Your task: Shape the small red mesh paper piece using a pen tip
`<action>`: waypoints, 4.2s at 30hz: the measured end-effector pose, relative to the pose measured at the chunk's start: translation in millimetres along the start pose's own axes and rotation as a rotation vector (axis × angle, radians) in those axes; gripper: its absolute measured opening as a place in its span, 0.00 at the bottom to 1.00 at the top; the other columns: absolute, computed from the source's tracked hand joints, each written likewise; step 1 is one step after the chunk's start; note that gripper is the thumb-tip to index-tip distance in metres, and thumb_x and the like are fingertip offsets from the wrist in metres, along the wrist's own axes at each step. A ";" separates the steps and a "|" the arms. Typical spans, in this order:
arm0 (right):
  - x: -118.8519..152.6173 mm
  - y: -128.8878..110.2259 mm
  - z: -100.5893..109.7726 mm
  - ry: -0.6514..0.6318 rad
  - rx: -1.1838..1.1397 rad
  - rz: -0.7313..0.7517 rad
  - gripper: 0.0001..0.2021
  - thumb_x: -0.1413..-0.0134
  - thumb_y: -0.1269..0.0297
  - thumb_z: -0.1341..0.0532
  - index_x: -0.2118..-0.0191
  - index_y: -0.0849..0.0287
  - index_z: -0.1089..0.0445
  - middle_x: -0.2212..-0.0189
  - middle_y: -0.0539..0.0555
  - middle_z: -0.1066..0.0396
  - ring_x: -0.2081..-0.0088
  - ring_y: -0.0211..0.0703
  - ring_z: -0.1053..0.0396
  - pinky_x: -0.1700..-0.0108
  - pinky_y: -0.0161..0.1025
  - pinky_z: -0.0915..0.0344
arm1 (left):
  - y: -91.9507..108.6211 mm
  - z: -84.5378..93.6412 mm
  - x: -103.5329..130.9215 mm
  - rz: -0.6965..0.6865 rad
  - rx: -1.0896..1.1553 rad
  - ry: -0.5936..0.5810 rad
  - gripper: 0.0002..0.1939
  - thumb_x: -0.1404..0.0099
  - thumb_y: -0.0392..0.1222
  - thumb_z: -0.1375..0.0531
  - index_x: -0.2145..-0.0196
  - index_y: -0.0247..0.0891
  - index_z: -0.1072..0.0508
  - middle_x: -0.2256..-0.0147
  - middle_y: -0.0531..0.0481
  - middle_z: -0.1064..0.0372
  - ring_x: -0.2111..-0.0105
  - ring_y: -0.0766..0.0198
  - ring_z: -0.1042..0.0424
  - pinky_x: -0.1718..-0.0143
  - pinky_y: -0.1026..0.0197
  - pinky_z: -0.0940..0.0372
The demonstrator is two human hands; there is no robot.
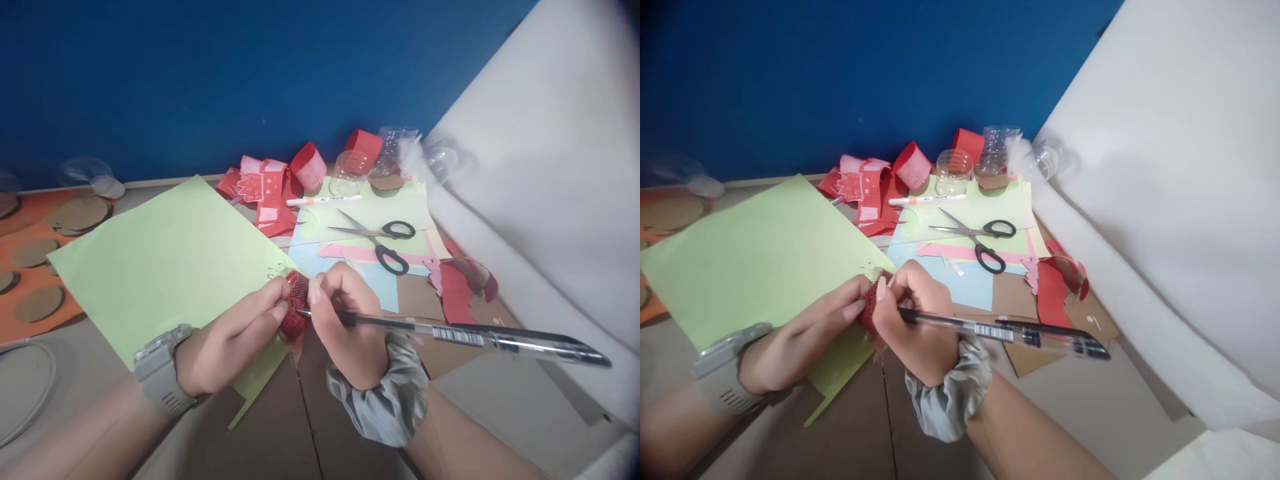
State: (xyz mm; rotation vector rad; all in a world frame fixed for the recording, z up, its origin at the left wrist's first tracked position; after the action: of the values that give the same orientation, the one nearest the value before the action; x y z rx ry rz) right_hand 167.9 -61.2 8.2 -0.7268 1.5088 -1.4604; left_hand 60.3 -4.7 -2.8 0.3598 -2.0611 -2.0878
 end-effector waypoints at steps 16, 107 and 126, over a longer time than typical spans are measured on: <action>0.1 8.2 -2.1 -0.012 0.025 -0.048 0.14 0.41 0.67 0.43 0.76 0.55 0.47 0.82 0.43 0.49 0.80 0.33 0.50 0.78 0.35 0.51 | -4.1 -0.2 -1.5 0.019 -0.021 0.005 0.13 0.24 0.39 0.58 0.64 0.37 0.37 0.65 0.49 0.36 0.64 0.61 0.37 0.58 0.60 0.41; -0.8 9.4 -3.3 -0.033 0.040 -0.060 0.14 0.41 0.66 0.44 0.76 0.55 0.47 0.81 0.43 0.49 0.79 0.33 0.51 0.77 0.35 0.51 | -5.3 -1.7 -0.3 0.027 0.001 0.007 0.14 0.23 0.40 0.58 0.63 0.37 0.38 0.64 0.48 0.37 0.63 0.61 0.36 0.57 0.58 0.40; -0.3 10.0 -2.2 -0.024 0.028 -0.060 0.14 0.40 0.66 0.44 0.76 0.56 0.47 0.82 0.43 0.49 0.80 0.32 0.51 0.78 0.34 0.52 | -3.9 -2.0 0.4 0.023 -0.006 -0.005 0.14 0.23 0.41 0.59 0.64 0.37 0.38 0.64 0.48 0.36 0.63 0.61 0.36 0.57 0.58 0.39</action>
State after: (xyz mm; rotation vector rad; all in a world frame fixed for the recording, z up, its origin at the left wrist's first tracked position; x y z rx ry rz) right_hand 167.8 -58.5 -1.7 -0.7761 1.4572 -1.5094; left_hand 60.6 -6.7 -6.8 0.3288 -2.0512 -2.0829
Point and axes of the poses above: each hand's wrist, its own x-axis away from the middle knuckle, its own z-axis out of the back of the hand, y = z × x, the point moved 6 cm from there along -x, towards the middle knuckle
